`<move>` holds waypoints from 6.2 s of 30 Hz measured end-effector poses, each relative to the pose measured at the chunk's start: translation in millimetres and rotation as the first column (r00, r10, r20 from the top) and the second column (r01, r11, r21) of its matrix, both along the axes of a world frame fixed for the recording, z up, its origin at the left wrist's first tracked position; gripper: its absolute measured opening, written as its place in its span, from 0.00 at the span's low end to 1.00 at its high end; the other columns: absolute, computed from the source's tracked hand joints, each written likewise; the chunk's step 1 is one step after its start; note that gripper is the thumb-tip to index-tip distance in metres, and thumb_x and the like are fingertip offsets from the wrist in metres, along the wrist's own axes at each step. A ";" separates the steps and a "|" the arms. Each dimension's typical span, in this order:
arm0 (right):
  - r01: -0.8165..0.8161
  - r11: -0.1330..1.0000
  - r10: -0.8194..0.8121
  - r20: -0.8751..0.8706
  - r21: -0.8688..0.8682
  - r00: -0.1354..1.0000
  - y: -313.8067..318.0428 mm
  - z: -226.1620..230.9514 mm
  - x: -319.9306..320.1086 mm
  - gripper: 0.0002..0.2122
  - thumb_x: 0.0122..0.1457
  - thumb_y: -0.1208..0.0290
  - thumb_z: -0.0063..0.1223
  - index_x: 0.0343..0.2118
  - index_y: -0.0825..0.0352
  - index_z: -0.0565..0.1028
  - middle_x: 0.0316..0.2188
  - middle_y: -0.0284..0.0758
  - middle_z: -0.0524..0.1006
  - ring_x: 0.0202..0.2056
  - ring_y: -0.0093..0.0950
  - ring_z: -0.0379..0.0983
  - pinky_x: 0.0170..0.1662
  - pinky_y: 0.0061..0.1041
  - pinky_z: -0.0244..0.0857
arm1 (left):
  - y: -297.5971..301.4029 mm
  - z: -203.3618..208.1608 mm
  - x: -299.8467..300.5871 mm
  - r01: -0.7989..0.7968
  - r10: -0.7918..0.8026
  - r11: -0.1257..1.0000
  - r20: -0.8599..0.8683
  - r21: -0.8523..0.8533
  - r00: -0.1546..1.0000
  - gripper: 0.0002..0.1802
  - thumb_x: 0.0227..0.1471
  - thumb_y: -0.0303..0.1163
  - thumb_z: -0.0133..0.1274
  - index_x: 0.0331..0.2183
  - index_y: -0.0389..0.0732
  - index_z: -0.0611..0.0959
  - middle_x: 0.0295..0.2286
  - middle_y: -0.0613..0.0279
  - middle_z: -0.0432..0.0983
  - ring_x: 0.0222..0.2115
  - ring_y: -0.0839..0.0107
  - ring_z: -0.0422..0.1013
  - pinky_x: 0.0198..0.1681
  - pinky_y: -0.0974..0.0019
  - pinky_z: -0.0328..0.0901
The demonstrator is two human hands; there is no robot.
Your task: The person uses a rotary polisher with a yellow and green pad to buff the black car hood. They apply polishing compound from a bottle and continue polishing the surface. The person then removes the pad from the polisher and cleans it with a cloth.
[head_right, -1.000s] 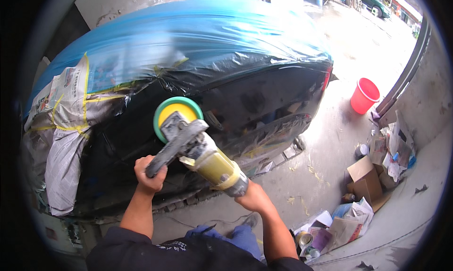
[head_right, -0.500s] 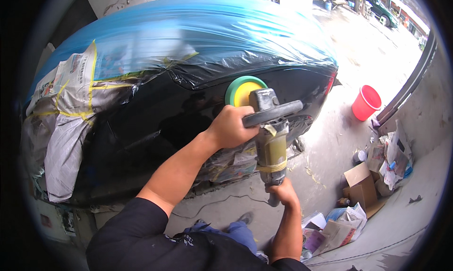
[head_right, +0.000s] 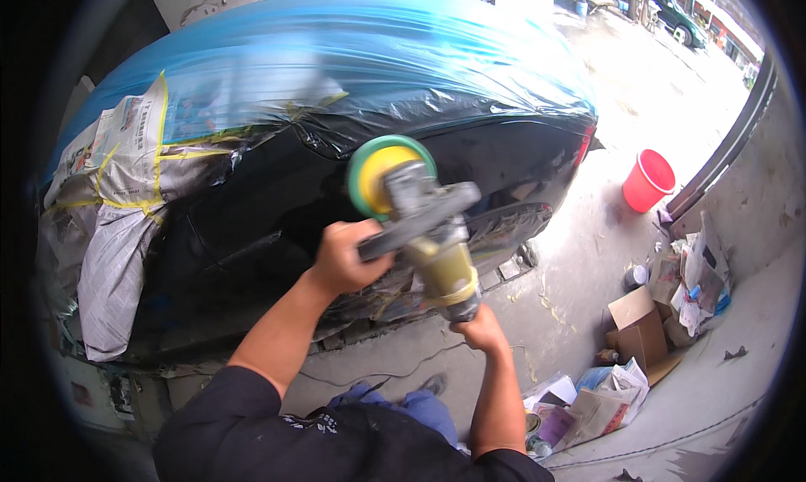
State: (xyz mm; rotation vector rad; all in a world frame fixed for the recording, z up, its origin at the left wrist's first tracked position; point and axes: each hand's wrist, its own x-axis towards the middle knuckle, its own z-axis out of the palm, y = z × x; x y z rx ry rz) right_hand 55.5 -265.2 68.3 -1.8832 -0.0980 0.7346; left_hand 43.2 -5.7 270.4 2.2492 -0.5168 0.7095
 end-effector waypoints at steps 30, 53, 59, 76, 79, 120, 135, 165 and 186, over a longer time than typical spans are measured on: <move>-0.513 0.855 0.473 -0.515 0.073 0.715 -55.3 -163.8 -177.0 0.24 0.37 0.78 0.66 0.43 0.70 0.79 0.36 0.36 0.81 0.36 0.29 0.77 0.40 0.32 0.71 | -20.3 -164.8 -252.0 -0.477 0.290 0.876 -0.705 -0.077 0.647 0.13 0.49 0.38 0.61 0.29 0.38 0.80 0.23 0.44 0.78 0.27 0.45 0.77 0.29 0.50 0.70; -0.936 0.350 0.812 -0.483 -0.047 0.328 257.9 -39.9 -295.6 0.27 0.40 0.79 0.67 0.49 0.72 0.74 0.38 0.39 0.82 0.39 0.32 0.80 0.45 0.33 0.73 | 152.7 -189.2 -557.5 -0.970 0.524 0.235 -0.833 -0.057 0.176 0.22 0.51 0.48 0.59 0.35 0.36 0.83 0.25 0.45 0.80 0.27 0.49 0.79 0.34 0.51 0.72; -0.980 0.111 0.896 -0.409 -0.168 0.171 297.6 -74.8 -311.1 0.26 0.45 0.74 0.69 0.49 0.70 0.74 0.39 0.39 0.82 0.42 0.31 0.78 0.47 0.32 0.71 | 169.4 -182.9 -611.2 -0.993 0.543 0.113 -0.836 -0.022 0.080 0.26 0.51 0.55 0.58 0.33 0.38 0.83 0.26 0.45 0.81 0.29 0.48 0.79 0.33 0.50 0.72; -0.918 -0.135 0.979 -0.192 -0.372 -0.066 311.5 -79.4 -285.1 0.38 0.42 0.62 0.75 0.56 0.73 0.69 0.41 0.46 0.81 0.44 0.35 0.79 0.51 0.34 0.71 | 124.0 -169.5 -614.9 -0.958 0.621 0.233 -0.784 0.169 0.013 0.18 0.47 0.41 0.58 0.40 0.44 0.83 0.26 0.48 0.81 0.28 0.47 0.78 0.33 0.47 0.72; -0.931 -0.156 0.968 -0.238 -0.331 -0.077 314.9 -70.4 -274.0 0.43 0.42 0.56 0.73 0.60 0.72 0.66 0.39 0.48 0.82 0.44 0.37 0.80 0.50 0.31 0.71 | 110.3 -165.0 -605.5 -0.900 0.562 0.346 -0.827 0.264 -0.027 0.20 0.47 0.41 0.57 0.41 0.42 0.83 0.26 0.46 0.81 0.29 0.48 0.79 0.34 0.47 0.72; -0.631 -0.593 0.802 -0.442 -0.501 -0.403 401.4 -64.6 -527.8 0.52 0.45 0.58 0.74 0.66 0.80 0.51 0.58 0.61 0.67 0.58 0.44 0.69 0.57 0.35 0.66 | -5.2 -416.9 -649.3 -0.231 -0.013 -0.956 -0.762 -0.180 0.648 0.37 0.60 0.59 0.47 0.55 0.35 0.74 0.48 0.47 0.77 0.49 0.52 0.74 0.55 0.51 0.66; -0.814 -0.484 0.840 -0.432 -0.321 -0.329 416.7 -10.1 -535.2 0.56 0.44 0.53 0.75 0.68 0.75 0.49 0.58 0.55 0.68 0.55 0.40 0.70 0.60 0.33 0.63 | 56.9 -399.7 -646.0 0.808 0.847 -0.530 -0.123 -0.259 0.517 0.50 0.53 0.76 0.37 0.59 0.43 0.73 0.54 0.46 0.72 0.54 0.46 0.69 0.61 0.39 0.60; -0.977 -0.026 0.999 0.049 0.210 -0.016 631.3 -111.0 -691.8 0.34 0.61 0.56 0.58 0.62 0.73 0.60 0.34 0.40 0.80 0.36 0.30 0.78 0.43 0.32 0.71 | 301.5 105.2 -1031.3 -0.242 0.699 0.679 0.508 -0.694 0.503 0.49 0.48 0.57 0.63 0.63 0.40 0.65 0.56 0.41 0.65 0.55 0.45 0.65 0.57 0.38 0.65; -0.783 -0.285 0.957 0.112 0.553 -0.269 754.2 -36.5 -837.1 0.40 0.64 0.36 0.42 0.68 0.65 0.57 0.48 0.40 0.76 0.55 0.34 0.68 0.59 0.37 0.59 | 486.5 43.2 -1121.0 -0.307 0.931 0.316 0.231 -0.898 0.281 0.49 0.50 0.59 0.60 0.65 0.45 0.61 0.59 0.48 0.60 0.58 0.48 0.62 0.58 0.40 0.63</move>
